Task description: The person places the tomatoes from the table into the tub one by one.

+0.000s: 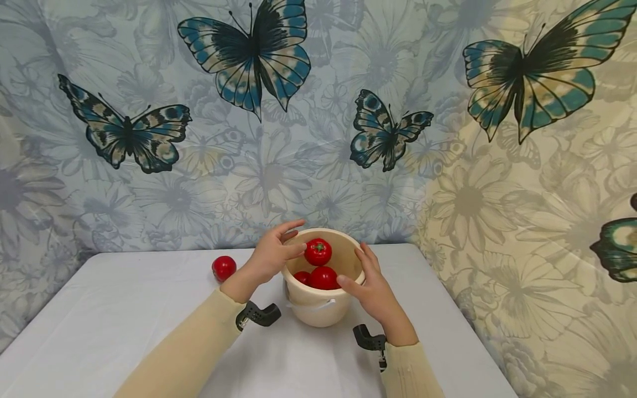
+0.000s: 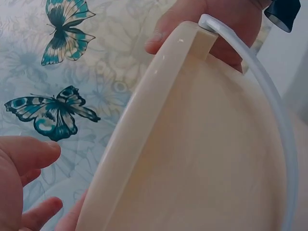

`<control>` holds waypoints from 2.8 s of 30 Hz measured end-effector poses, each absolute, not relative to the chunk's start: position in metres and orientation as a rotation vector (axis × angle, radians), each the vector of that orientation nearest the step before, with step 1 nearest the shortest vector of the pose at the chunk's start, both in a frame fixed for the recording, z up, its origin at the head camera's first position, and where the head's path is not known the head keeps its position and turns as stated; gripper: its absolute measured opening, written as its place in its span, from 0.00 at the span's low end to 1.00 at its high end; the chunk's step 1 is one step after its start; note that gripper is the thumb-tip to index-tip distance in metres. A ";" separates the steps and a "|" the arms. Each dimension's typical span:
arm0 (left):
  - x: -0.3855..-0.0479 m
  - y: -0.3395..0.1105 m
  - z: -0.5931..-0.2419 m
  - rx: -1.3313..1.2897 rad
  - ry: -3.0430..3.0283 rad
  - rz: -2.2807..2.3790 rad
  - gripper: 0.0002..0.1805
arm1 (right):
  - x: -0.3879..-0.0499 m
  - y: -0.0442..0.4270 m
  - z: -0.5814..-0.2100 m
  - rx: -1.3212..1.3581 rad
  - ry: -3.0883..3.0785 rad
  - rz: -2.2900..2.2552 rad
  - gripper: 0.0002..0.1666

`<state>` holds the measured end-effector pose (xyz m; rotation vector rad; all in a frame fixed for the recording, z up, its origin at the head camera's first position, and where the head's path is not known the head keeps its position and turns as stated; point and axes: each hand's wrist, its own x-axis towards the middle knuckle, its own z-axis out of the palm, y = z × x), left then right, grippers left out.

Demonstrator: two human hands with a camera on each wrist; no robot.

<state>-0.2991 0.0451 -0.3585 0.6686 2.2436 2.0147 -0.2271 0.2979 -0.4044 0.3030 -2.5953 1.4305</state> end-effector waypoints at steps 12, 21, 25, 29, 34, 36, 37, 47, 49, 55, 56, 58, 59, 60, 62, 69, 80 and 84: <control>-0.301 0.043 -0.364 0.667 2.271 2.035 0.28 | -0.228 0.297 -0.405 0.319 -2.586 1.443 0.52; -0.294 0.036 -0.362 0.630 1.890 2.270 0.29 | -0.228 0.297 -0.406 0.321 -2.584 1.447 0.52; -0.289 0.025 -0.361 0.614 1.815 2.304 0.30 | -0.228 0.297 -0.406 0.322 -2.588 1.440 0.52; -0.284 0.009 -0.364 0.580 1.836 2.319 0.30 | -0.228 0.297 -0.405 0.324 -2.592 1.441 0.52; -0.276 -0.019 -0.375 0.510 1.876 2.341 0.32 | -0.229 0.297 -0.406 0.323 -2.591 1.447 0.52; -0.272 -0.034 -0.381 0.483 1.903 2.334 0.32 | -0.228 0.297 -0.406 0.321 -2.594 1.436 0.52; -0.271 -0.042 -0.385 0.473 1.924 2.322 0.32 | -0.228 0.298 -0.406 0.319 -2.597 1.427 0.52; -0.258 -0.126 -0.418 0.299 2.117 2.233 0.34 | -0.227 0.297 -0.403 0.311 -2.598 1.411 0.52; -0.255 -0.139 -0.425 0.242 2.156 2.205 0.35 | -0.227 0.297 -0.403 0.307 -2.600 1.410 0.52; -0.253 -0.167 -0.448 0.109 2.238 2.129 0.36 | -0.227 0.297 -0.403 0.311 -2.595 1.421 0.52; -0.253 -0.170 -0.452 0.097 2.244 2.122 0.36 | -0.227 0.297 -0.403 0.313 -2.592 1.423 0.52; -0.254 -0.176 -0.460 0.073 2.231 2.130 0.35 | -0.227 0.297 -0.404 0.316 -2.589 1.428 0.52; -0.254 -0.178 -0.464 0.058 2.219 2.140 0.35 | -0.227 0.297 -0.404 0.317 -2.588 1.428 0.52; -0.255 -0.180 -0.467 0.040 2.204 2.153 0.35 | -0.227 0.297 -0.404 0.319 -2.588 1.426 0.51; -0.257 -0.182 -0.474 0.014 2.176 2.174 0.34 | -0.227 0.297 -0.404 0.318 -2.587 1.421 0.51; -0.265 -0.187 -0.491 -0.049 2.110 2.222 0.33 | -0.227 0.298 -0.404 0.333 -2.582 1.424 0.51; -0.282 -0.182 -0.496 -0.018 2.128 2.206 0.34 | -0.228 0.300 -0.406 0.346 -2.578 1.424 0.50; -0.292 -0.175 -0.499 0.008 2.132 2.212 0.34 | -0.228 0.299 -0.406 0.341 -2.584 1.422 0.50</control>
